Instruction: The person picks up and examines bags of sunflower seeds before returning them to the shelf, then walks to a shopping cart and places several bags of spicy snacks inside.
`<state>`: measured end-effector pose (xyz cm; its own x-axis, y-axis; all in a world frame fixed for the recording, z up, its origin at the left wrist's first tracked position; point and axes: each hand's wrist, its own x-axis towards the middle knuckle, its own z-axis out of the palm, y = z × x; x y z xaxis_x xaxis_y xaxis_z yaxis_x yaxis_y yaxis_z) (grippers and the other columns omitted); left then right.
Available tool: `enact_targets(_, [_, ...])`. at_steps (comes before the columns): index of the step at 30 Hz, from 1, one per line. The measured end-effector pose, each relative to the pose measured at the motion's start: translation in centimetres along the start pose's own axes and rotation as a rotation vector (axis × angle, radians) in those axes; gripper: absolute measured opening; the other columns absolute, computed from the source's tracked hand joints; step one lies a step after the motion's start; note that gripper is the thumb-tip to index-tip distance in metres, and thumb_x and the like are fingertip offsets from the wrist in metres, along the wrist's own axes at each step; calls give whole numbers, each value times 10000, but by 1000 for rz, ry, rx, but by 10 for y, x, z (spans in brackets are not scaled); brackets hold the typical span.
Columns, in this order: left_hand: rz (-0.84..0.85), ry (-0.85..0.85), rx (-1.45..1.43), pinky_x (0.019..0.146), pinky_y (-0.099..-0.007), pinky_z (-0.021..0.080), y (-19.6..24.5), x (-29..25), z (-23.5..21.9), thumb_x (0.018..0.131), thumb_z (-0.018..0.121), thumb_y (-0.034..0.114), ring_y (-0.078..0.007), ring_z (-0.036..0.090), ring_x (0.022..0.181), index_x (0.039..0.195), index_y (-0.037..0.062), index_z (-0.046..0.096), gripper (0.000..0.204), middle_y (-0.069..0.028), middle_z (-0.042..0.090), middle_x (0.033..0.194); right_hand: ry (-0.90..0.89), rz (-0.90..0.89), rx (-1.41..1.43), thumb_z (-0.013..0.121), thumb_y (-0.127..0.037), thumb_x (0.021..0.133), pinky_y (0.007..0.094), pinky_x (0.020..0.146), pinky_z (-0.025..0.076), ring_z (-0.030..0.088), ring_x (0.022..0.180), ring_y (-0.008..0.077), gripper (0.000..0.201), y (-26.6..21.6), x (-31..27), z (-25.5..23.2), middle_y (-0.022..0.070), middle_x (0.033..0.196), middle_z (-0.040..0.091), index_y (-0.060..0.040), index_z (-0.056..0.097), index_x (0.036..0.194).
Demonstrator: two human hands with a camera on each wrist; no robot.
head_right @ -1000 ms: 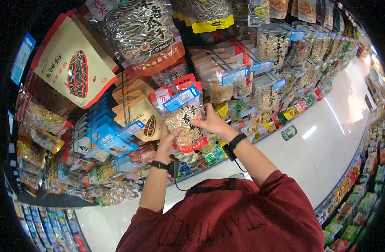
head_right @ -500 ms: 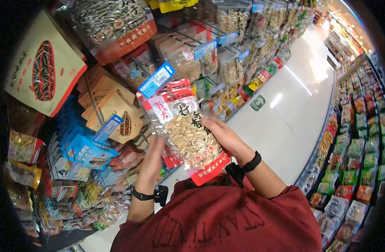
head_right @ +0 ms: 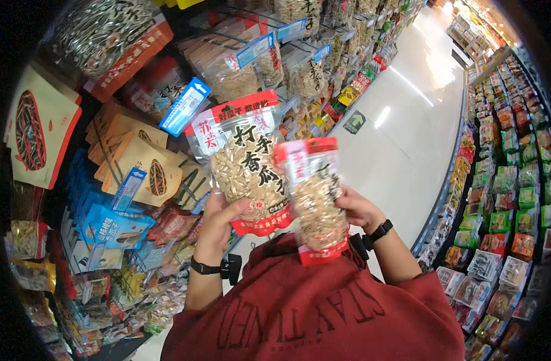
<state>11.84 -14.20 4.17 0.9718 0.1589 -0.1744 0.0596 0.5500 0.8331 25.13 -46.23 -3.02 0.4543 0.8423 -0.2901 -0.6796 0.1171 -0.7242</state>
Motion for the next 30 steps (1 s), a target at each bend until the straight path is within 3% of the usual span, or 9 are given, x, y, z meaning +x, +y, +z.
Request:
enact_targets(3, [-79, -105, 0, 1105, -392, 416, -9, 8, 4, 821, 750, 49, -228, 551, 1275, 1464, -31, 387, 743, -142, 558, 1388, 138, -94, 229, 717, -506, 888, 506, 1098, 459, 553, 1305, 324, 858, -10, -34, -54, 159, 1463, 519, -25, 369, 1508])
enact_targets(6, [-59, -145, -157, 1140, -421, 383, -19, 15, 36, 798, 759, 99, -256, 515, 1324, 1497, -16, 353, 817, -148, 520, 1436, -75, -408, 553, 504, -635, 965, 577, 1027, 484, 607, 1178, 391, 789, -51, -47, -50, 140, 1402, 564, -48, 416, 1485])
enact_targets(11, [-179, -265, -623, 1172, -490, 356, -42, 32, 84, 846, 768, 366, -311, 453, 1390, 1557, 43, 279, 922, -141, 428, 1543, 516, -639, 89, 531, -587, 986, 467, 1047, 497, 597, 1223, 291, 737, -104, -68, -72, 86, 1459, 525, -78, 389, 1500])
enact_targets(13, [-149, -185, -685, 1043, -544, 487, -44, 32, 111, 877, 704, 529, -350, 568, 1260, 1480, 51, 385, 832, -178, 570, 1363, 543, -552, -341, 497, -495, 1035, 481, 1132, 414, 501, 1347, 283, 669, -122, -84, -95, 124, 1476, 497, -77, 339, 1532])
enact_targets(17, [-33, -325, -853, 931, -532, 554, -44, 51, 135, 976, 606, 444, -338, 666, 1090, 1354, 56, 445, 565, -159, 655, 1199, 307, -533, 245, 442, -504, 1052, 448, 1018, 523, 601, 1225, 309, 640, -133, -95, -124, 136, 1431, 543, -70, 374, 1517])
enact_targets(19, [39, -926, -1206, 851, -450, 584, -59, 73, 142, 996, 605, 381, -308, 684, 983, 1290, 63, 428, 467, -83, 656, 1116, 375, -527, 248, 433, -513, 1052, 444, 1023, 518, 601, 1224, 305, 646, -141, -92, -143, 139, 1420, 552, -59, 383, 1509])
enact_targets(22, [49, -892, -1191, 659, -406, 598, -54, 66, 154, 1036, 527, 247, -287, 705, 759, 1245, 67, 387, 310, -82, 678, 951, 476, -643, -149, 427, -490, 1062, 443, 1033, 513, 606, 1226, 303, 617, -149, -81, -157, 136, 1402, 575, -46, 403, 1489])
enact_targets(24, [54, -803, -1225, 542, -379, 575, -56, 55, 162, 1035, 519, 223, -273, 678, 572, 1225, 74, 373, 282, -81, 674, 803, 383, -554, 7, 435, -492, 1058, 440, 1032, 512, 602, 1229, 293, 630, -151, -81, -175, 138, 1413, 559, -42, 389, 1495])
enact_targets(30, [253, -969, -911, 569, -378, 582, -64, 58, 176, 1065, 430, 182, -317, 718, 669, 1180, 73, 364, 172, -154, 708, 866, 282, -574, -79, 529, -492, 1021, 422, 1038, 503, 592, 1238, 267, 688, -155, -80, -193, 131, 1430, 534, -36, 364, 1508])
